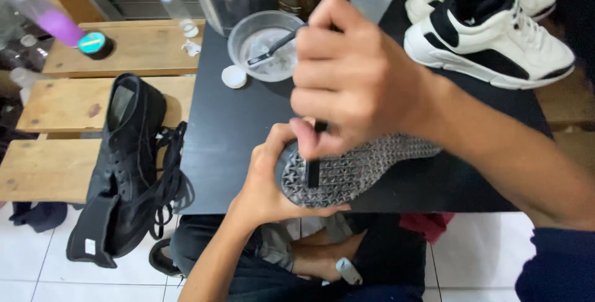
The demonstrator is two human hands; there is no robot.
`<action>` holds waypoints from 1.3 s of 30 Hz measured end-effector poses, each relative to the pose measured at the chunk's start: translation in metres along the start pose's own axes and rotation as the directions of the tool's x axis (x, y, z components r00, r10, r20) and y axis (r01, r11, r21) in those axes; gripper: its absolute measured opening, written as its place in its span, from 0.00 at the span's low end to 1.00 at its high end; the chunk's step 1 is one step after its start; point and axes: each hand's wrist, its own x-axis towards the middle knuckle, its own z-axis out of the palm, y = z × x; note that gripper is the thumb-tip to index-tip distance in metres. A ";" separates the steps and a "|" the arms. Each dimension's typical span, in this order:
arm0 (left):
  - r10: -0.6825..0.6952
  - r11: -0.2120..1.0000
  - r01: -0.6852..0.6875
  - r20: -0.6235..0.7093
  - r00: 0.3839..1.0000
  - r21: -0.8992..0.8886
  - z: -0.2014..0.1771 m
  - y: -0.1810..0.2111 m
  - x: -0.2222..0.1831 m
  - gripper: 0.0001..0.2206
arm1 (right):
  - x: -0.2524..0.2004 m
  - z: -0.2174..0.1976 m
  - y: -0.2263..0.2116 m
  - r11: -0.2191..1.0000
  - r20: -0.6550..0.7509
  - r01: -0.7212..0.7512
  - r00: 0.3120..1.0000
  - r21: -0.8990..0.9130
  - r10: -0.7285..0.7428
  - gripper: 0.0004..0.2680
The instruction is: The person is cleaning and polishing a black shoe by brushing the sole and sides and wiping it with a cloth.
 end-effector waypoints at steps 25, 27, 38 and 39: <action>0.133 0.991 -0.134 0.087 0.987 0.006 -0.003 -0.016 0.002 0.19 | 0.010 0.030 -0.023 0.996 -0.026 0.021 0.999 0.084 -0.019 0.09; 0.224 0.969 -0.228 0.050 0.973 0.098 0.003 -0.036 -0.012 0.02 | 0.008 0.031 -0.031 0.973 -0.033 0.018 0.999 0.231 -0.011 0.07; 0.129 0.965 -0.117 0.037 0.991 -0.235 0.009 -0.008 -0.010 0.42 | -0.072 0.101 0.094 0.751 0.245 -0.248 0.843 -0.612 0.478 0.17; 0.127 0.966 -0.116 0.031 0.991 -0.229 0.009 -0.007 -0.011 0.41 | -0.083 0.119 0.099 0.691 0.320 -0.190 0.780 -0.697 0.537 0.18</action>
